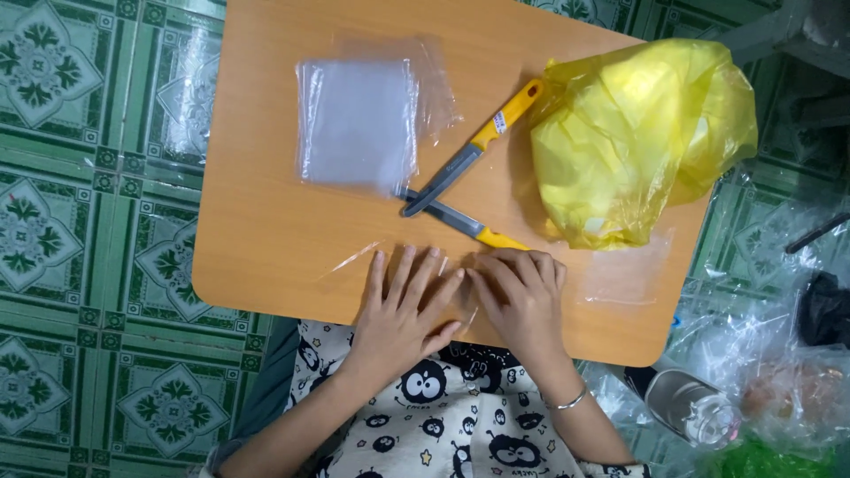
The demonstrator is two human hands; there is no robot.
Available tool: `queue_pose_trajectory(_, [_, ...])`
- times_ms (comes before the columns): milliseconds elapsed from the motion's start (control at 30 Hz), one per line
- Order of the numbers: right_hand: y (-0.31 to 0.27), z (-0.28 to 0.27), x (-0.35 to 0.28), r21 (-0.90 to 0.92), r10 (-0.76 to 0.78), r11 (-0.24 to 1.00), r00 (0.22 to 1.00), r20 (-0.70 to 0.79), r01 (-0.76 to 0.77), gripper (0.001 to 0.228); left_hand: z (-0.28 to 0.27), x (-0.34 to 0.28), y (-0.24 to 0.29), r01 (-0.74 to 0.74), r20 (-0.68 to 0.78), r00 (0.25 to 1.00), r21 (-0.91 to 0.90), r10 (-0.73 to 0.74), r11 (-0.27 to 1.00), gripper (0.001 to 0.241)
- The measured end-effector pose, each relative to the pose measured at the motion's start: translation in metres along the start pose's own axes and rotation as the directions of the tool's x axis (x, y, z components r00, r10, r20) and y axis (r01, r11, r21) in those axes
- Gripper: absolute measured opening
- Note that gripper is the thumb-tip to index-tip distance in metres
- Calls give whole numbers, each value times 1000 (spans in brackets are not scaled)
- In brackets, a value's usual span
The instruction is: Trimming the edges of small clear plastic bags using a utility knife on a wooden surface.
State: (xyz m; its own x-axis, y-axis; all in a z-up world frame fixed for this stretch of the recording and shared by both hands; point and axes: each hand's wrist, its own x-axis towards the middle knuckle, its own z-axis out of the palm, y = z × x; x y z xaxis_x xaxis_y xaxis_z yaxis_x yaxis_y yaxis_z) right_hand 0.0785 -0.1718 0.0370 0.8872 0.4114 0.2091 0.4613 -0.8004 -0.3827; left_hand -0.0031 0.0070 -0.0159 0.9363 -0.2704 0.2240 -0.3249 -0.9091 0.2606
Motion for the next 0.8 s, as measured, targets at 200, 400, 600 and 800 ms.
queue_pose_trajectory(200, [5,9,-4,-21,-1,1000,998,-59,-1,11,-8,2,-2,-11,-5,1000,-55,11,998,80])
queue_pose_trajectory(400, [-2,-6,-9,26,126,992,991,38,-127,43,-32,8,-9,78,-32,995,-367,-96,927,100])
queue_pose_trajectory(600, [-10,-31,-8,192,261,931,933,246,-311,21,-46,4,-33,270,200,952,-189,-232,944,104])
queue_pose_trajectory(800, [55,-55,-50,512,460,498,714,529,-700,33,-81,8,-49,309,-64,948,-52,-312,950,52])
